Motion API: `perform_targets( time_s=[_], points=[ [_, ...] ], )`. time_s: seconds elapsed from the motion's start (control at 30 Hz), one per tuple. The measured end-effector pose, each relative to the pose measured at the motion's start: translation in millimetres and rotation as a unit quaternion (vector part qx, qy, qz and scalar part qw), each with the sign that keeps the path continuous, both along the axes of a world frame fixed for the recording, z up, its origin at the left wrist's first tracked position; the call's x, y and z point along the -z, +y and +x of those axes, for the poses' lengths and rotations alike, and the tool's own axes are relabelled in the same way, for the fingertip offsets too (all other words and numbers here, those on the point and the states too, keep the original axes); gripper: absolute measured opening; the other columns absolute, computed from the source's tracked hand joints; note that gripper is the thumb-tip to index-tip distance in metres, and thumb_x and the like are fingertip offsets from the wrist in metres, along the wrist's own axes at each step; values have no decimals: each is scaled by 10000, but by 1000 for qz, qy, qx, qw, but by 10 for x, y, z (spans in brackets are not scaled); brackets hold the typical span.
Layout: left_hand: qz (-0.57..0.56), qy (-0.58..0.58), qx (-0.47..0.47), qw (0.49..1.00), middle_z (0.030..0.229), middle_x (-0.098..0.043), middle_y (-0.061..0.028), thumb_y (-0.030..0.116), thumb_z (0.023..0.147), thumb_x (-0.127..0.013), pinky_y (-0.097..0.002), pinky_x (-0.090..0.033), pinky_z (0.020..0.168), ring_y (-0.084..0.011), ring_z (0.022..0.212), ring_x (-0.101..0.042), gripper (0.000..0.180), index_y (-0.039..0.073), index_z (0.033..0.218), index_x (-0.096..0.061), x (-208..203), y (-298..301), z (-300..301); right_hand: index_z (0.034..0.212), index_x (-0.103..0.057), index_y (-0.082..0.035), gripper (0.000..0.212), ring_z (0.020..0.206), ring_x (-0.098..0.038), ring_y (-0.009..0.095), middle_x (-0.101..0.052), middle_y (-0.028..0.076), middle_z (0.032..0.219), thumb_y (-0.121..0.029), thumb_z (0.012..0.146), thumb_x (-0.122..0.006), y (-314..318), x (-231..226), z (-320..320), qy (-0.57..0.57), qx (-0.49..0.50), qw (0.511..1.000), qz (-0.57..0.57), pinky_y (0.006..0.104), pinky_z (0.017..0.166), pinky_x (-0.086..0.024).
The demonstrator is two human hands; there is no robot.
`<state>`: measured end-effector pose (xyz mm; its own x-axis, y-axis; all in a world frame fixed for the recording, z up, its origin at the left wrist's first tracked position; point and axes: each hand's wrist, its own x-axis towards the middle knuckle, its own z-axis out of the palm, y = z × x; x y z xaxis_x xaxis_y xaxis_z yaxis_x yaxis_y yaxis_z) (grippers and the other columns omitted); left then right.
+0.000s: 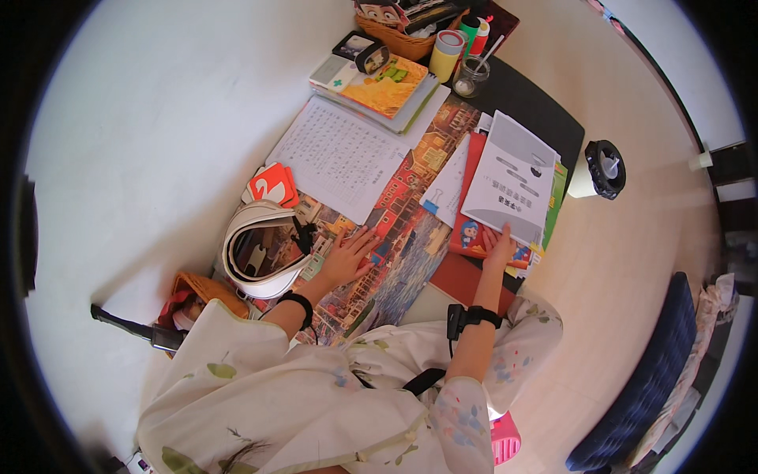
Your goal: The person is organizing various books, documents, and papers on a small table.
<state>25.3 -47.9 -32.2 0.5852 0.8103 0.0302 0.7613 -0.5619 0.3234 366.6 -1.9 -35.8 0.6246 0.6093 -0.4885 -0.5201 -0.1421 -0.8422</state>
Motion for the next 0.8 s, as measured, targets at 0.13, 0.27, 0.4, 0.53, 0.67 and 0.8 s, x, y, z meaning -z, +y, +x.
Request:
perform_targets(
  time_s=[0.13, 0.27, 0.4, 0.53, 0.67, 0.8],
  points=[
    [1, -5, -8, 1000, 1340, -293, -25, 319, 785, -486, -464, -137, 1014, -167, 1247, -255, 549, 184, 1289, -316, 27, 12, -30, 1139, -373, -60, 382, 783, -608, 272, -552, 154, 966, -249, 836, -509, 49, 11, -87, -44, 20, 999, -14, 316, 660, -520],
    [0, -17, -21, 1000, 1340, -296, -16, 316, 786, -483, -461, -135, 1017, -161, 1245, -258, 544, 203, 1290, -313, 11, 24, -29, 1149, -371, -67, 389, 816, -589, 268, -529, 134, 980, -224, 829, -526, 41, 49, -2, -34, 14, 999, -15, 346, 683, -517],
    [-18, -13, -24, 999, 1343, -291, -5, 314, 789, -483, -445, -126, 1025, -159, 1243, -260, 536, 214, 1289, -316, -12, 5, -78, 1139, -395, -75, 377, 895, -556, 264, -531, 117, 998, -193, 815, -548, -36, 84, 113, 6, 20, 999, 27, 368, 743, -491],
    [-19, -28, -26, 999, 1348, -284, 5, 327, 796, -479, -425, -115, 1031, -154, 1242, -262, 530, 221, 1289, -315, 29, -2, -57, 1112, -438, -88, 331, 929, -527, 227, -520, 80, 1049, -159, 812, -559, -76, -21, 359, 42, 34, 995, 82, 361, 778, -458],
    [-36, -40, -29, 998, 1342, -296, 7, 322, 797, -489, -418, -124, 1030, -144, 1233, -280, 512, 221, 1276, -340, 36, -9, -80, 1103, -452, -90, 295, 936, -515, 197, -508, 62, 1078, -137, 825, -539, 2, -248, 195, 42, -13, 987, 153, 343, 778, -449],
    [-34, -73, -41, 996, 1329, -316, 5, 302, 786, -512, -414, -135, 1027, -140, 1228, -291, 511, 206, 1264, -359, 20, -40, -104, 1112, -453, -92, 287, 953, -512, 195, -500, 60, 1092, -113, 833, -518, 182, -468, -180, 105, -126, 969, 185, 335, 797, -445]
  ],
)
